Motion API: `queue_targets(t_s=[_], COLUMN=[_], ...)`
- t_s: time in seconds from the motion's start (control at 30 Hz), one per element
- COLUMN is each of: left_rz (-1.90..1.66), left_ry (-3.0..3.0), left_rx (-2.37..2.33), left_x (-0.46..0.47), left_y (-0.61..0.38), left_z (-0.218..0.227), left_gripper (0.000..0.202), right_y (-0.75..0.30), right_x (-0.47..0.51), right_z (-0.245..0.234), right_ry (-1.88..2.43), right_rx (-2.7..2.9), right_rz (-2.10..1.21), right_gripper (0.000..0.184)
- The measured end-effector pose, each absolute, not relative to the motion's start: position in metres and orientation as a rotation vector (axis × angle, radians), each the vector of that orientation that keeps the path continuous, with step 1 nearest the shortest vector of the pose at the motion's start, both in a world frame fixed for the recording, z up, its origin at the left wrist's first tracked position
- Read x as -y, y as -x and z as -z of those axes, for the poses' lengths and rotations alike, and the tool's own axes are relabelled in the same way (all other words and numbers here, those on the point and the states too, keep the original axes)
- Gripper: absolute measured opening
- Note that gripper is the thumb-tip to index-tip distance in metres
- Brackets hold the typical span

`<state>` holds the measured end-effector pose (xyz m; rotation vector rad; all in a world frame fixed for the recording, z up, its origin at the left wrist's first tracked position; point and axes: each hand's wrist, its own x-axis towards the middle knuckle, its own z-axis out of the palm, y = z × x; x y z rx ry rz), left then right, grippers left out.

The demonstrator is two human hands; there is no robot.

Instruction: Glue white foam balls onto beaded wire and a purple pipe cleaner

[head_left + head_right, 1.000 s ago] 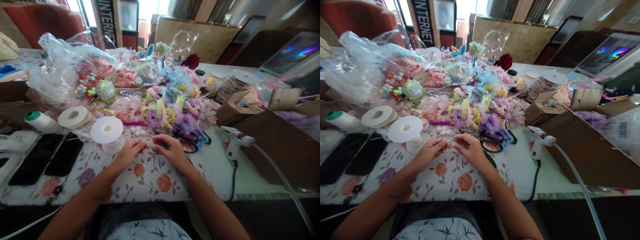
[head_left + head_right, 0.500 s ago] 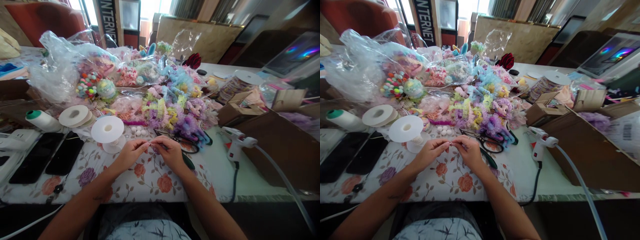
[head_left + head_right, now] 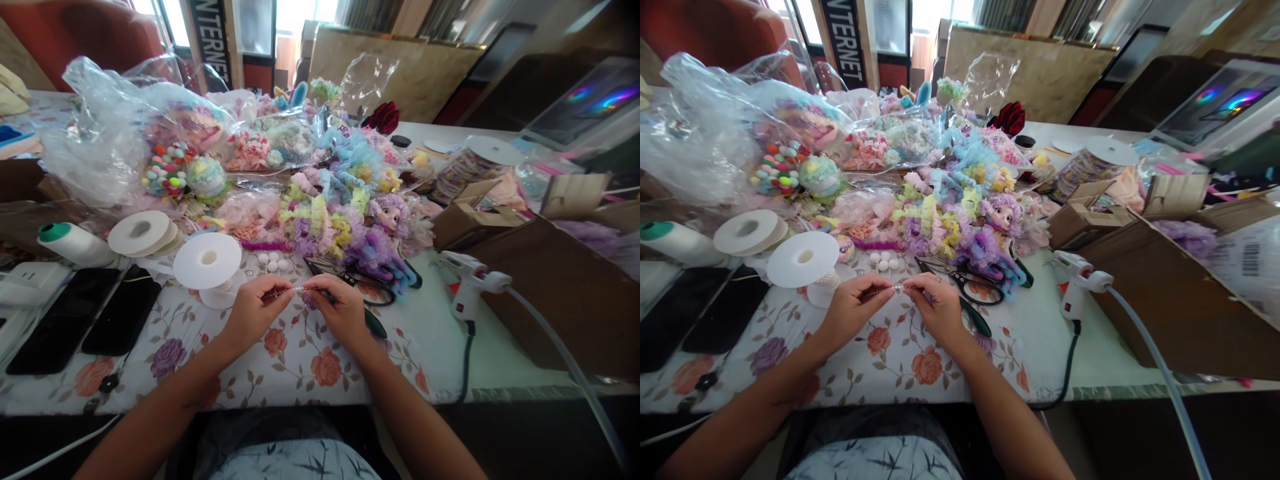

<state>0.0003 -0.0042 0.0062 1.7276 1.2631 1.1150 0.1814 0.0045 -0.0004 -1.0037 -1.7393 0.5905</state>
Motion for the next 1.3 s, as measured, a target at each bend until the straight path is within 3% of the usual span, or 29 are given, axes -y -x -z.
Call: queue_targets(t_s=[1.3], left_rz=[-1.14], left_ry=[-1.912], left_rx=[-1.25], left_x=[0.0053], left_y=[-0.0011], left_z=[-0.0036], left_gripper=[0.012], right_y=[-0.1757], right_x=[-0.0031], right_z=[0.0018], right_ry=[0.957], right_rx=[1.788], right_rz=[-0.605], right_gripper=[0.01])
